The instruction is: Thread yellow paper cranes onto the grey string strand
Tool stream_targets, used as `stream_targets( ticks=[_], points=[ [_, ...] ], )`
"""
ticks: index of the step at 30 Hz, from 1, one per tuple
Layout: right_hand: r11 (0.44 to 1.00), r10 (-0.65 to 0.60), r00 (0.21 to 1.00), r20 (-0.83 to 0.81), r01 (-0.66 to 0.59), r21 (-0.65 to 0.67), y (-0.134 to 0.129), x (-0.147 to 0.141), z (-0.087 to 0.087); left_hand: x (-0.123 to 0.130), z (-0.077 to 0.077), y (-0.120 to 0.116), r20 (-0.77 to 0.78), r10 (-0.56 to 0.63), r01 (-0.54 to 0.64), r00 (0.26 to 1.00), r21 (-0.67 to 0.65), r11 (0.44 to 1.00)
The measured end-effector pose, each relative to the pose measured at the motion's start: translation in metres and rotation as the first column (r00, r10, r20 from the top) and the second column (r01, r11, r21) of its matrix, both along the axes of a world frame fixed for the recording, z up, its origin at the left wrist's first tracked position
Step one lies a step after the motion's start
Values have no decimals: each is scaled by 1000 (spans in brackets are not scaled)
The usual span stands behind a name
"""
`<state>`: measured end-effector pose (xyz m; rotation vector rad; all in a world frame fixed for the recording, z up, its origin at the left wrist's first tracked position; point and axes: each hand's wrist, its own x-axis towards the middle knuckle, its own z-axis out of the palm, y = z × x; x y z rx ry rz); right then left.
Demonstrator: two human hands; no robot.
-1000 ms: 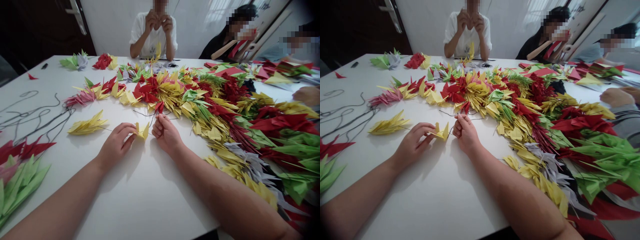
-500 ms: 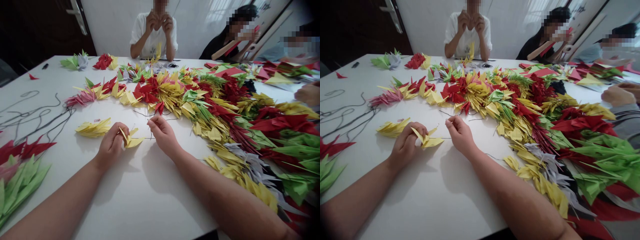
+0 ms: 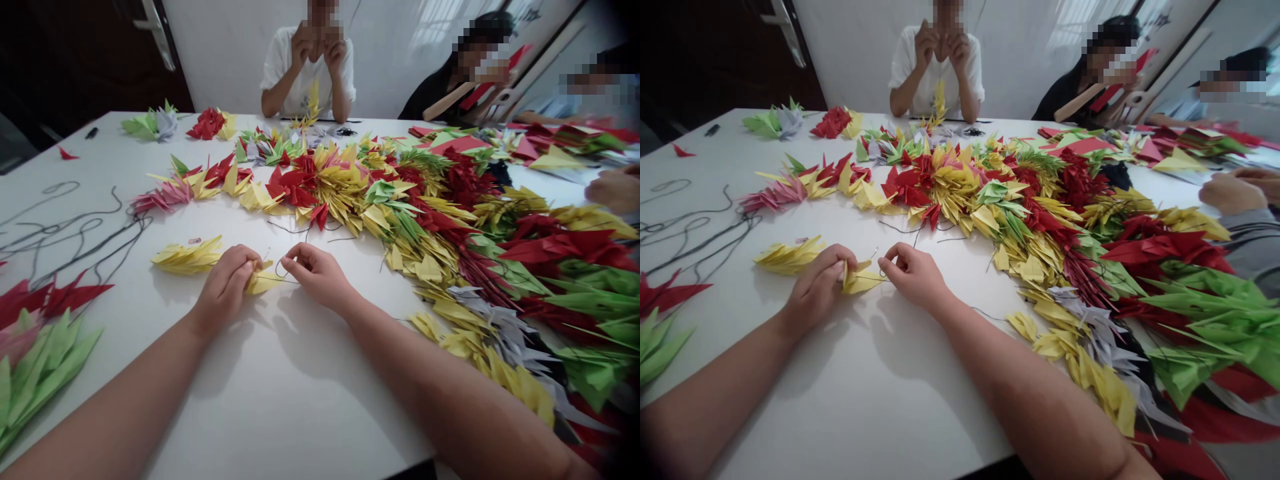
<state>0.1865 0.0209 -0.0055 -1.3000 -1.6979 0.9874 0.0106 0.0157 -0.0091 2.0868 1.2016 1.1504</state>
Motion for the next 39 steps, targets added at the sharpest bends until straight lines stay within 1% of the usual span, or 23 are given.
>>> stream_targets(
  ticks=[4,6,8,10,12,13,15,16,19,21,22,24,27,30,32,34,35,36,37,38,39],
  points=[
    [999,37,992,124,-37,-4,-1,0,1,-3,-5,2,0,-77,77,997,56,995],
    [1000,7,993,122,-6,-2,-1,-1,0,-3,-6,1,-80,-68,70,994,22,997],
    [998,-56,997,47,56,2,1,-1,-1,0,-7,-1,-213,-24,17,977,-35,999],
    [994,-110,991,-75,111,11,3,0,-3,3,-7,-2,-343,-16,-4,939,-58,998],
    [989,-139,971,-196,147,29,4,1,-3,5,-8,-1,-418,-18,10,908,-22,1000],
    [986,-146,955,-257,160,34,5,1,-2,6,-8,0,-433,-8,18,901,18,1000],
    [980,-168,904,-393,197,33,6,3,0,5,-8,2,-432,39,17,901,124,992],
    [973,-187,862,-470,227,29,6,4,1,4,-8,3,-422,72,8,904,184,983],
    [930,-281,688,-669,368,-12,10,7,4,1,-6,4,-419,199,-51,886,339,940],
    [888,-358,577,-734,454,-77,13,10,5,-1,-5,3,-434,307,-121,847,406,906],
    [869,-393,533,-749,481,-113,15,11,4,-1,-4,2,-438,359,-157,824,433,888],
    [840,-438,473,-764,518,-162,18,15,4,-2,-4,2,-431,433,-213,792,470,856],
    [817,-446,447,-775,557,-149,22,21,1,-1,-5,2,-397,462,-242,793,491,837],
    [776,-458,472,-753,626,-79,28,29,-2,-1,-5,3,-350,459,-261,817,485,835],
    [726,-496,514,-700,688,-8,31,33,-4,-1,-4,3,-341,458,-269,821,476,837],
    [647,-558,593,-580,749,143,31,36,-4,-2,-4,3,-366,461,-259,808,482,837],
    [599,-594,636,-492,758,258,29,37,-3,-2,-4,4,-385,464,-248,797,493,834],
    [549,-627,674,-392,739,392,26,35,-1,-2,-5,4,-405,465,-229,787,508,830],
    [507,-649,704,-288,683,526,21,33,1,-2,-5,5,-422,464,-206,779,526,825],
    [476,-657,728,-194,600,643,15,29,4,-2,-6,5,-432,462,-184,774,545,818],
    [459,-642,758,-114,500,735,9,24,6,-2,-6,5,-438,460,-162,773,564,810]
  ],
)
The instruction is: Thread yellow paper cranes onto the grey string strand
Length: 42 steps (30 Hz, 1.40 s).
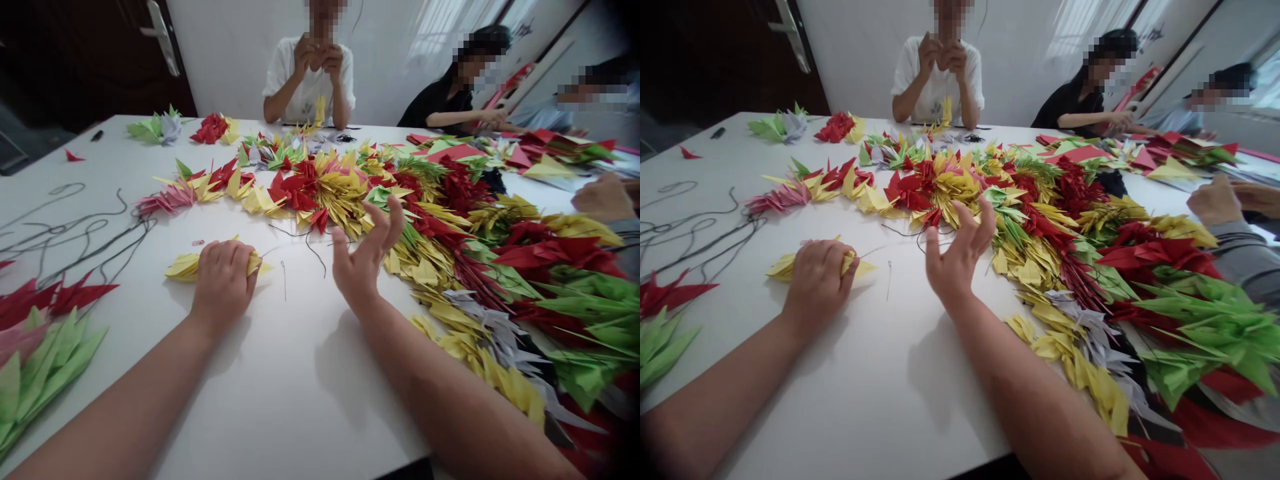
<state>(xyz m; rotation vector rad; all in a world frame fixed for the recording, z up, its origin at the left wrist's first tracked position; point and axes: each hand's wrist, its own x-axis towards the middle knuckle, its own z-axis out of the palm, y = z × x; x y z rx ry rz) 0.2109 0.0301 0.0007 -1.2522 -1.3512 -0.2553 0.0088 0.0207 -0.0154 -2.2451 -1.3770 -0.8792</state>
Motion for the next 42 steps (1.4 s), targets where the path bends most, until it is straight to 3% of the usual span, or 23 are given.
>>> stream_targets(
  ticks=[2,4,7,10,12,16,20,29,33,36,38,40,42],
  points=[
    [989,139,969,206,-145,15,-11,-12,3,1,0,0,-32,-28,29,999,36,999],
    [924,382,883,274,-369,-102,-18,-24,3,2,1,-2,-68,-60,64,996,55,996],
    [725,628,778,11,-580,-370,-18,-38,-2,5,3,-4,-117,-123,131,985,64,989],
    [512,602,713,-360,-690,-511,-11,-43,-6,7,4,-5,-149,-178,190,973,67,980],
    [407,568,682,-460,-719,-563,-9,-43,-5,9,5,-6,-156,-197,210,968,75,975],
    [331,519,674,-526,-725,-603,-11,-43,-1,11,4,-7,-143,-196,211,970,100,972],
    [232,537,575,-617,-804,-548,-12,-46,-3,11,3,-7,-144,-184,200,972,106,974],
    [153,641,457,-616,-863,-482,-8,-35,-16,12,-4,-3,-136,-161,163,978,3,987],
    [143,667,455,-590,-855,-498,-6,-36,-20,12,-6,-3,-107,-177,173,978,-50,984],
    [221,703,538,-465,-787,-576,-8,-34,-9,12,-6,-3,-112,-194,184,974,-94,978],
    [369,718,631,-294,-703,-608,-19,-21,10,12,-5,-3,-151,-198,185,968,-98,978],
    [578,667,734,-127,-617,-534,-48,6,32,13,-5,-2,-188,-195,181,963,-90,979],
    [795,440,893,-95,-437,-420,-94,40,45,12,-6,-1,-195,-193,179,962,-88,980]
  ],
)
